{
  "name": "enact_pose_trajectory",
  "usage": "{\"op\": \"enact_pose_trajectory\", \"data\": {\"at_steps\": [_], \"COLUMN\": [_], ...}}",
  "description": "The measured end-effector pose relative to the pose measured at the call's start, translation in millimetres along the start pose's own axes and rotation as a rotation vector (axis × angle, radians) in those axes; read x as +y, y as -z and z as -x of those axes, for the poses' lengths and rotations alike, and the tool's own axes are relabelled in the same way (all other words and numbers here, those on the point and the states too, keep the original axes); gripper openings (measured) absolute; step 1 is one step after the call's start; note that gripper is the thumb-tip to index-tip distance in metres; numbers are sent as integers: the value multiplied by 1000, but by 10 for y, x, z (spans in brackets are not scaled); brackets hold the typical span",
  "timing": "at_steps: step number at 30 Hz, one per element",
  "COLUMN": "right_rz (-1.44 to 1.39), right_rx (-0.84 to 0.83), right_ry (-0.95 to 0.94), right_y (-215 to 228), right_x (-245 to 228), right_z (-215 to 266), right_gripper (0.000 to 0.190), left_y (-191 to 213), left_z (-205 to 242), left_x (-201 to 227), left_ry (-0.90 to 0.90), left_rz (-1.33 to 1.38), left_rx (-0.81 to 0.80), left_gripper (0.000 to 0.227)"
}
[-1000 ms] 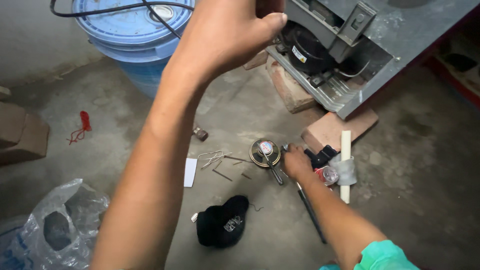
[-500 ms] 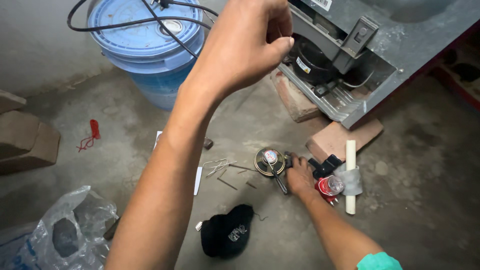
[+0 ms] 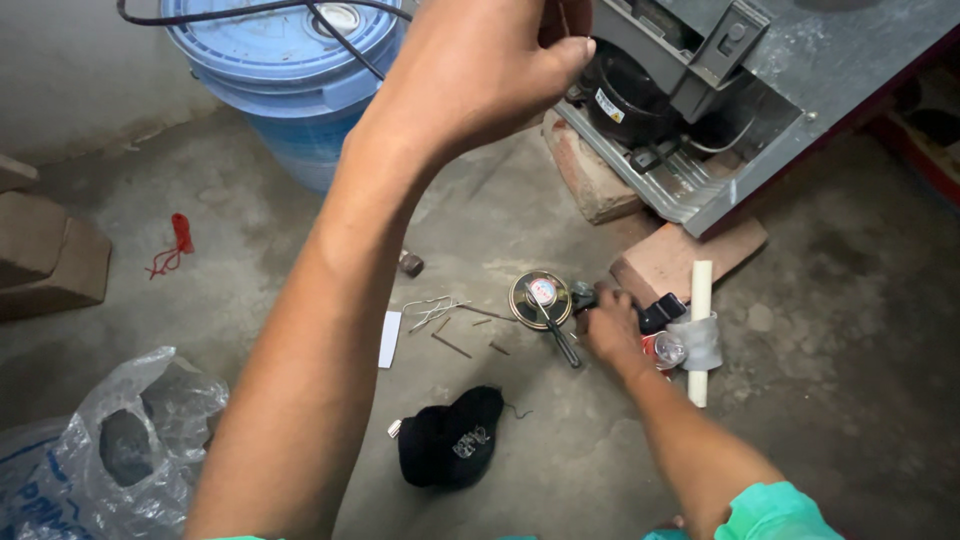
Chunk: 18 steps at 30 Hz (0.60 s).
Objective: The person removes a circular metal component from the back of an appliance, uses a screwdriver to adjust it, and then handles small metal parts and a black cloth. The person then picks up a white cylindrical object and examines it.
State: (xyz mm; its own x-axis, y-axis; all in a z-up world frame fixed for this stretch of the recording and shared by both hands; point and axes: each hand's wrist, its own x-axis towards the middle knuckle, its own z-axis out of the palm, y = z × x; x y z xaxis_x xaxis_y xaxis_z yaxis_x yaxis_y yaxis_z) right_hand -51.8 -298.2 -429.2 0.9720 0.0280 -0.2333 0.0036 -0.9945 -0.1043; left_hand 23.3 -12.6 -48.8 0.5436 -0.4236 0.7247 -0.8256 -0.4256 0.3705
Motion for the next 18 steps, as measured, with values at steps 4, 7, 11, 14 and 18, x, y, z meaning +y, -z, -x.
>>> {"op": "enact_pose_trajectory", "data": {"at_steps": [4,7,11,14,18], "right_rz": [16,63,160,177,-436], "right_rx": [102,5,-252,-185,-103], "right_ry": [15,-1,-58,-47,-160], "right_y": [-210,-105,221,485,998], "right_x": [-51,-100,-184,-183,-70], "right_z": [5,3,-18,-257,-823], "right_gripper": [27,35,50,46,34], "left_y": [-12,8,39,65,66], "left_z": [-51,-71,-101,-101,-147], "left_x": [60,121,168,196,227], "left_ry": [4,8,13,53,100], "left_rz": [-14,64,40,31,3], "left_rx": [-20,-33,-41,-60,-71], "left_gripper": [16,14,11,13,13]}}
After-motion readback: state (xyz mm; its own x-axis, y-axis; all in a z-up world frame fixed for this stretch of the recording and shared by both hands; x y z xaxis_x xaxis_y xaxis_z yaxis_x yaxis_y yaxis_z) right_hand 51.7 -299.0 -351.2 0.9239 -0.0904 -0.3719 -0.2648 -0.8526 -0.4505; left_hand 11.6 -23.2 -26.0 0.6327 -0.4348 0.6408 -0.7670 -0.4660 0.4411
